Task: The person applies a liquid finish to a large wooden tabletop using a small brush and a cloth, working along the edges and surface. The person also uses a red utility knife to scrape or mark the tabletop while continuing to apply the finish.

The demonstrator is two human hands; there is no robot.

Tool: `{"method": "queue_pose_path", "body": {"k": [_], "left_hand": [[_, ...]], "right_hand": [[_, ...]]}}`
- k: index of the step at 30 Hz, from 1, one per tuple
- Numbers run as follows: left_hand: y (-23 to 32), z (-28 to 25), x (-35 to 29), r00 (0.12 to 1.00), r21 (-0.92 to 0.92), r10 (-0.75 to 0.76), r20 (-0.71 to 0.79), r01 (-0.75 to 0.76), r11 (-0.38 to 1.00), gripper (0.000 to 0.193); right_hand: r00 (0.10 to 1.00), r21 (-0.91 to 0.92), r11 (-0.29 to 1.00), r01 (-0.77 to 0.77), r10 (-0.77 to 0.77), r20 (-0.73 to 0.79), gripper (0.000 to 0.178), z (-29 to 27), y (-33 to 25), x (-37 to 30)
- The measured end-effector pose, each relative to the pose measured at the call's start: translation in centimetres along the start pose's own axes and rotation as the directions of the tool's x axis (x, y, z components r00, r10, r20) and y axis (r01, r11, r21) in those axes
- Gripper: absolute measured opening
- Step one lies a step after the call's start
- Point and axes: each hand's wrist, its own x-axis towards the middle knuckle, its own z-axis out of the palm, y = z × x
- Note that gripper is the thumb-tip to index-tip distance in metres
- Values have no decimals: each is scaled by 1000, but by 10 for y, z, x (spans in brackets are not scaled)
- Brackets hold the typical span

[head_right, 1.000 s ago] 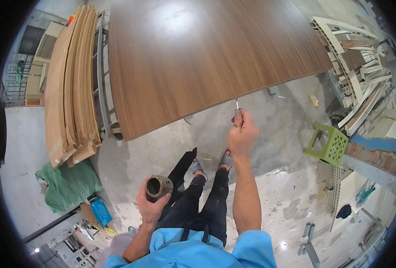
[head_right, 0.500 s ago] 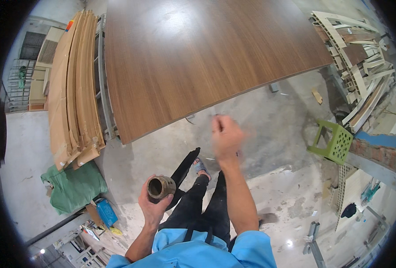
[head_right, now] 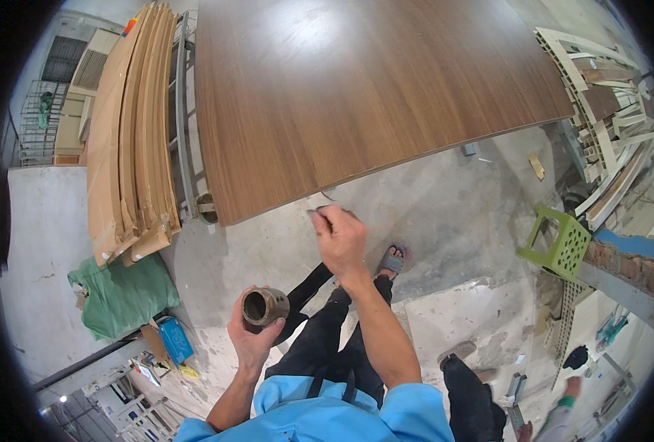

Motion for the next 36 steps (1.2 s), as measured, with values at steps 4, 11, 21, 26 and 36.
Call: {"method": "queue_pose_path", "body": {"k": [4, 11, 21, 26, 36], "left_hand": [[-3, -13, 2, 1000, 69, 26, 1, -26, 997, 76], [-15, -22, 4, 996, 36, 81, -27, -80, 996, 77], [-4, 6, 24, 912, -81, 410, 3, -408, 909, 86], [19, 26, 25, 871, -16, 476, 121, -477, 878, 86], [34, 17, 24, 816, -23, 558, 148, -562, 827, 85]], "right_hand": [[984, 88, 996, -13, 28, -174, 9, 6, -4, -1], [981, 43, 999, -8, 0, 193, 15, 20, -15, -12], [482, 382, 413, -827, 170, 859, 45, 7, -19, -128], [485, 369, 450, -813, 174, 857, 43, -37, -19, -129], [936, -62, 985, 163, -174, -306, 29, -142, -8, 107]]}}
